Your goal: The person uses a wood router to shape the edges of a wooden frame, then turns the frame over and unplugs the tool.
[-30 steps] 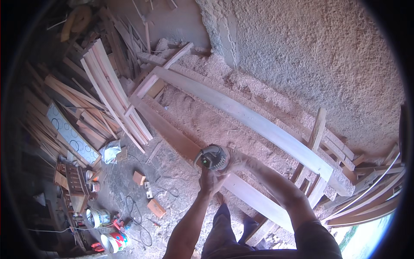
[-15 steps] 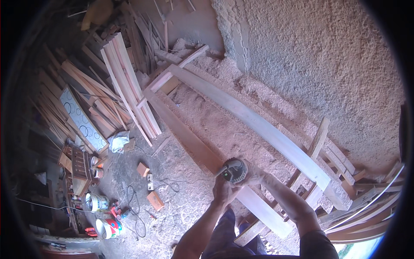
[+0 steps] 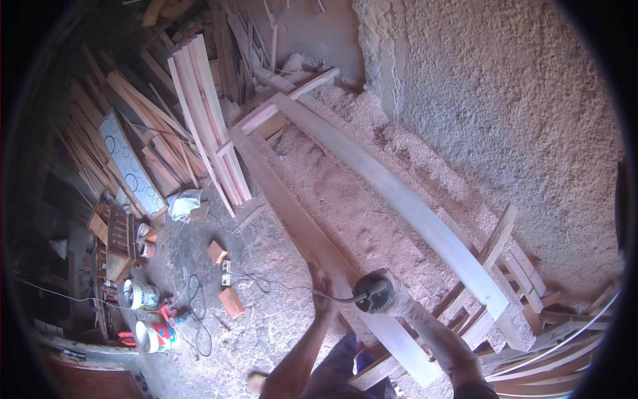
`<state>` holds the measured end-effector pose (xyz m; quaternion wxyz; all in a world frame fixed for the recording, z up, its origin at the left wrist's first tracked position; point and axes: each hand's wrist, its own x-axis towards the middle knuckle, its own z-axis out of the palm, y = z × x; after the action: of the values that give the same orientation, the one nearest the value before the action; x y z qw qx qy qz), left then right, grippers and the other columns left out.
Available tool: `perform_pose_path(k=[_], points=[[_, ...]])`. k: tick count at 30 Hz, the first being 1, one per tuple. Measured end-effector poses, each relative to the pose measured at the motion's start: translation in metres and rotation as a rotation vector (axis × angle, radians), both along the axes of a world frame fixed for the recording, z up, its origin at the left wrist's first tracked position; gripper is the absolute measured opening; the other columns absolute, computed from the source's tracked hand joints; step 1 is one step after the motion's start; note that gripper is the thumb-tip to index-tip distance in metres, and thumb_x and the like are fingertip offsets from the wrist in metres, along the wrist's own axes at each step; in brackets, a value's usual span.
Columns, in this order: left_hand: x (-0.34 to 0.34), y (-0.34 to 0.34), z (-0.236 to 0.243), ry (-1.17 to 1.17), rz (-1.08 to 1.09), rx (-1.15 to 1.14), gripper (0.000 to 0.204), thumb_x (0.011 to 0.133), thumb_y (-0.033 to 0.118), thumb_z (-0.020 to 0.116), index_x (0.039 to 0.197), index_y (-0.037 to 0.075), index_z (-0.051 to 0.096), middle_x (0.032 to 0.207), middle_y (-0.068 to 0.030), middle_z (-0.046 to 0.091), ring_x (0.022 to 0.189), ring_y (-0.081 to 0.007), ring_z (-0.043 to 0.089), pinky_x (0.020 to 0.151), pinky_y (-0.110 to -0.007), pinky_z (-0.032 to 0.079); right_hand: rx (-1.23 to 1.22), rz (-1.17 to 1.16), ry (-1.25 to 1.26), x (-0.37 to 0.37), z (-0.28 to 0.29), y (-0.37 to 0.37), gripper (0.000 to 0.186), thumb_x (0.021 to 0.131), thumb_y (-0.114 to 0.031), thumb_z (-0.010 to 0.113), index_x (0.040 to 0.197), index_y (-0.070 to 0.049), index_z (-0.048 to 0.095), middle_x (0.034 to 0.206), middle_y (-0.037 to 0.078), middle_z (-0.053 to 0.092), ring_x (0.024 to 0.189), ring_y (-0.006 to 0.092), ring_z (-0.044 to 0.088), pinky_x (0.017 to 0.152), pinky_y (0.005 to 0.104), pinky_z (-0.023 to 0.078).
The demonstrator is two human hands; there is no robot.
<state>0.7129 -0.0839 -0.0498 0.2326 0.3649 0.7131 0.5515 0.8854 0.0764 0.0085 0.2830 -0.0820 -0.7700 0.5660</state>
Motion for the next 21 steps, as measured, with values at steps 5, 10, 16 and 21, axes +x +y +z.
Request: perform_pose_path(k=[5,10,16,21], points=[[-0.035,0.032,-0.074,0.04,0.167,0.061,0.057,0.1,0.027,0.068,0.144,-0.005,0.048,0.126,-0.0281,0.061,0.115,-0.0402,0.066,0.094,-0.047,0.054,0.135,-0.035,-0.061,-0.008,-0.008,0.001,0.094,0.058,-0.022,0.104,0.137,-0.009,0.056,0.128,0.011,0.066,0.115,0.027,0.068,0.102,0.0421,0.054],[-0.028,0.033,-0.105,0.06,0.203,0.134,0.058,0.102,0.024,0.062,0.147,-0.009,0.045,0.131,-0.0329,0.058,0.119,-0.0433,0.063,0.098,-0.049,0.053,0.153,-0.012,-0.061,-0.02,-0.002,0.005,0.093,0.058,-0.023,0.104,0.137,-0.009,0.056,0.126,0.011,0.067,0.115,0.0272,0.068,0.101,0.0425,0.054],[-0.022,0.027,-0.128,0.103,0.238,0.17,0.059,0.104,0.02,0.056,0.15,-0.013,0.04,0.137,-0.0387,0.054,0.124,-0.0471,0.059,0.102,-0.051,0.051,0.089,-0.021,-0.042,-0.047,0.002,0.013,0.089,0.057,-0.024,0.102,0.134,-0.009,0.061,0.125,0.009,0.071,0.115,0.0268,0.068,0.102,0.0425,0.053],[-0.028,0.031,-0.12,0.409,0.271,0.13,0.058,0.106,0.022,0.052,0.15,-0.014,0.04,0.139,-0.0378,0.053,0.126,-0.0457,0.058,0.103,-0.051,0.051,-0.016,-0.023,-0.115,-0.066,-0.001,0.019,0.088,0.058,-0.024,0.101,0.135,-0.012,0.063,0.132,0.01,0.068,0.12,0.0285,0.067,0.105,0.0407,0.052]])
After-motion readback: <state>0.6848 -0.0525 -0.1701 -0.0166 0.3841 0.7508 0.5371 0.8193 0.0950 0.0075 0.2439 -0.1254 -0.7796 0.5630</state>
